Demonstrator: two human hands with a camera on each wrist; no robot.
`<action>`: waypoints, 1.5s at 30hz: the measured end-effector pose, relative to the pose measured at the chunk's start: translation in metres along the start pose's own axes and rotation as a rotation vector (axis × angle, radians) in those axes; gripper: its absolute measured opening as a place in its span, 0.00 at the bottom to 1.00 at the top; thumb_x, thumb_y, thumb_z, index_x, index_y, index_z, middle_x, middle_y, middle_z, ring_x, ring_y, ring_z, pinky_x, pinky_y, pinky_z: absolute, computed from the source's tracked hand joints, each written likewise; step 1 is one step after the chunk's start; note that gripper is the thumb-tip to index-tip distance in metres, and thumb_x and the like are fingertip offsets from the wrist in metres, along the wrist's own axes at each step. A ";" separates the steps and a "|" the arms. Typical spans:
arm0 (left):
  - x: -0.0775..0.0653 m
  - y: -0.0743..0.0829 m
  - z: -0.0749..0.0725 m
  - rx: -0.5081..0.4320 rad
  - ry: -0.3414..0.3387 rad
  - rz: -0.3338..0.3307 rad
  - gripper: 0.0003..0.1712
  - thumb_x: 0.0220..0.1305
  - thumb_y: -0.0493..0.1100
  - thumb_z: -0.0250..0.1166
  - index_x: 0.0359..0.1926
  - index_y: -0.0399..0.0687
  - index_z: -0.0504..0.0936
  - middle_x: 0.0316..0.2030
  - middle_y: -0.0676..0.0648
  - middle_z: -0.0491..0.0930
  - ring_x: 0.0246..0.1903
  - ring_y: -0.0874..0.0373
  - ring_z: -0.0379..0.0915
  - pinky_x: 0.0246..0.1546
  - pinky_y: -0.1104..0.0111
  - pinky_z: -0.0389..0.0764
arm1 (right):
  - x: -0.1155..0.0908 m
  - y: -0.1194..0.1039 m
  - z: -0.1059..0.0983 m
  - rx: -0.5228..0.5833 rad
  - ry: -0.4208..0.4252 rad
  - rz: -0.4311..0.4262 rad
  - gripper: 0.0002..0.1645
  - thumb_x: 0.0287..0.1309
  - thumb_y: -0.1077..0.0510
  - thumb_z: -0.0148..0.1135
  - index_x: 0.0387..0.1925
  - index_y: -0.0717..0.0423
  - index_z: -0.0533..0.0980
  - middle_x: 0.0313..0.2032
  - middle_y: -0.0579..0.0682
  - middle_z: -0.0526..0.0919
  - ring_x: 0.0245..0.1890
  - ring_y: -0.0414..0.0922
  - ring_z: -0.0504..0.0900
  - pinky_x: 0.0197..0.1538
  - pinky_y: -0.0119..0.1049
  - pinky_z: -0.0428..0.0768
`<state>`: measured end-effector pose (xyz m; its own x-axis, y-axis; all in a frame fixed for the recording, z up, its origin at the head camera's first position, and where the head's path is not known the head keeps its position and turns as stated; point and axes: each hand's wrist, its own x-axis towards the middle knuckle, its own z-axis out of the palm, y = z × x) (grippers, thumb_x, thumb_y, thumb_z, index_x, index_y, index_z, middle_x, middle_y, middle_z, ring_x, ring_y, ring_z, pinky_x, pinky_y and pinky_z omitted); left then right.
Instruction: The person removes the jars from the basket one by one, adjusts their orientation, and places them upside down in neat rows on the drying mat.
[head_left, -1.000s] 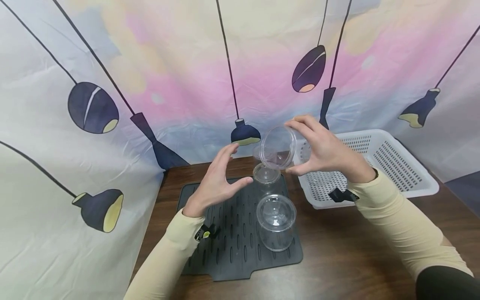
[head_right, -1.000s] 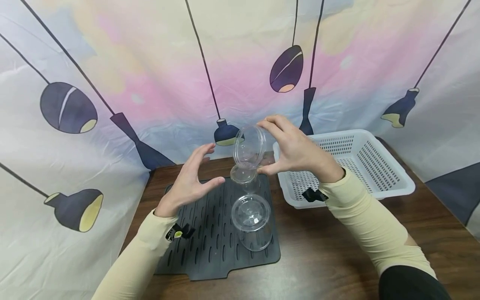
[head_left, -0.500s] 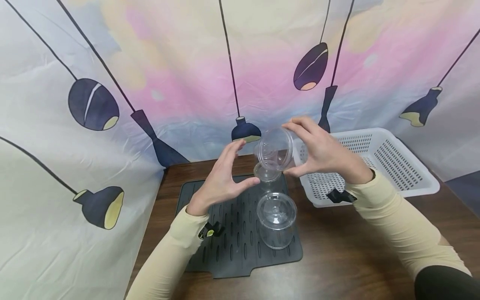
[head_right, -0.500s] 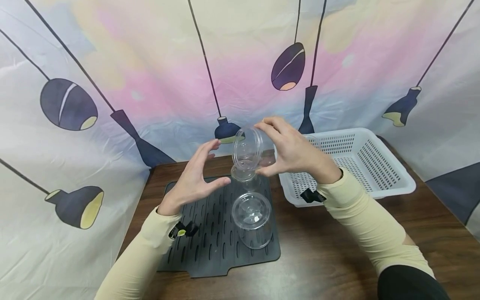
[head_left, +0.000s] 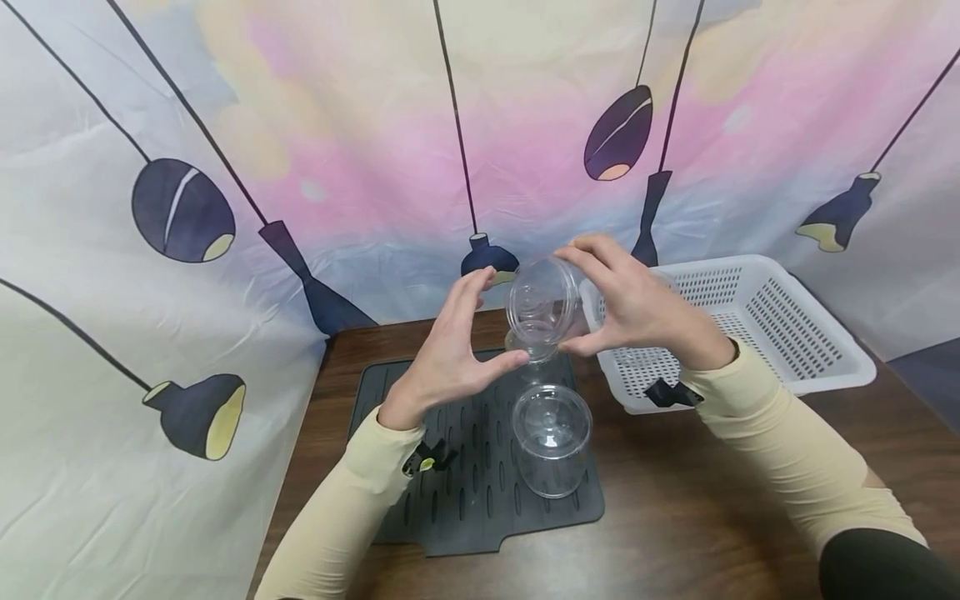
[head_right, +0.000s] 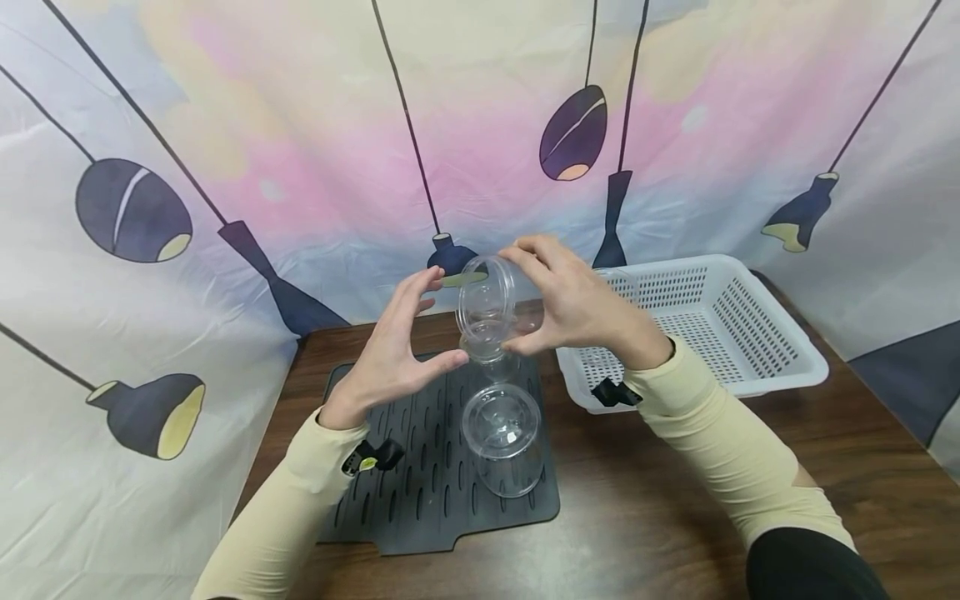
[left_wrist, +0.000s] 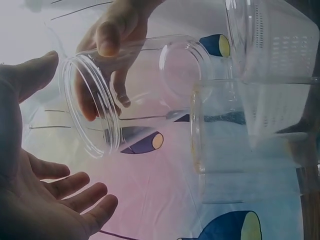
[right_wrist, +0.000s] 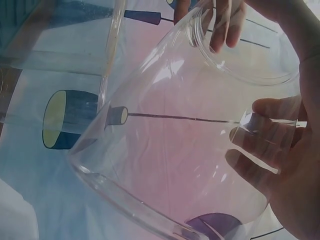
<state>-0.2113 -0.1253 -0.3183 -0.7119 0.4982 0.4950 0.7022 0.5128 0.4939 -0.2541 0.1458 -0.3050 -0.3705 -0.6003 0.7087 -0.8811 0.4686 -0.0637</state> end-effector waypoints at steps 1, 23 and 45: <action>0.000 0.001 0.000 0.002 0.001 -0.003 0.59 0.54 0.55 0.73 0.77 0.52 0.47 0.73 0.44 0.52 0.68 0.50 0.58 0.65 0.54 0.67 | 0.000 0.000 0.001 0.003 0.002 -0.004 0.65 0.19 0.37 0.82 0.62 0.63 0.69 0.53 0.62 0.71 0.54 0.55 0.72 0.53 0.53 0.77; 0.011 0.008 0.007 0.013 0.031 0.022 0.60 0.49 0.57 0.75 0.76 0.48 0.51 0.69 0.45 0.57 0.64 0.52 0.60 0.61 0.55 0.70 | 0.007 -0.009 0.014 -0.032 0.030 -0.087 0.59 0.21 0.39 0.79 0.59 0.65 0.71 0.51 0.62 0.74 0.50 0.56 0.74 0.54 0.50 0.76; 0.014 0.011 0.011 0.082 0.053 0.020 0.55 0.50 0.59 0.73 0.73 0.44 0.58 0.68 0.44 0.60 0.61 0.49 0.64 0.58 0.53 0.73 | 0.009 -0.016 0.019 -0.111 0.040 -0.102 0.60 0.23 0.36 0.77 0.59 0.65 0.71 0.50 0.62 0.74 0.49 0.56 0.75 0.53 0.51 0.76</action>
<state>-0.2137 -0.1051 -0.3143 -0.6946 0.4723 0.5426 0.7120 0.5593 0.4246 -0.2490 0.1200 -0.3111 -0.2672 -0.6231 0.7351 -0.8749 0.4766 0.0860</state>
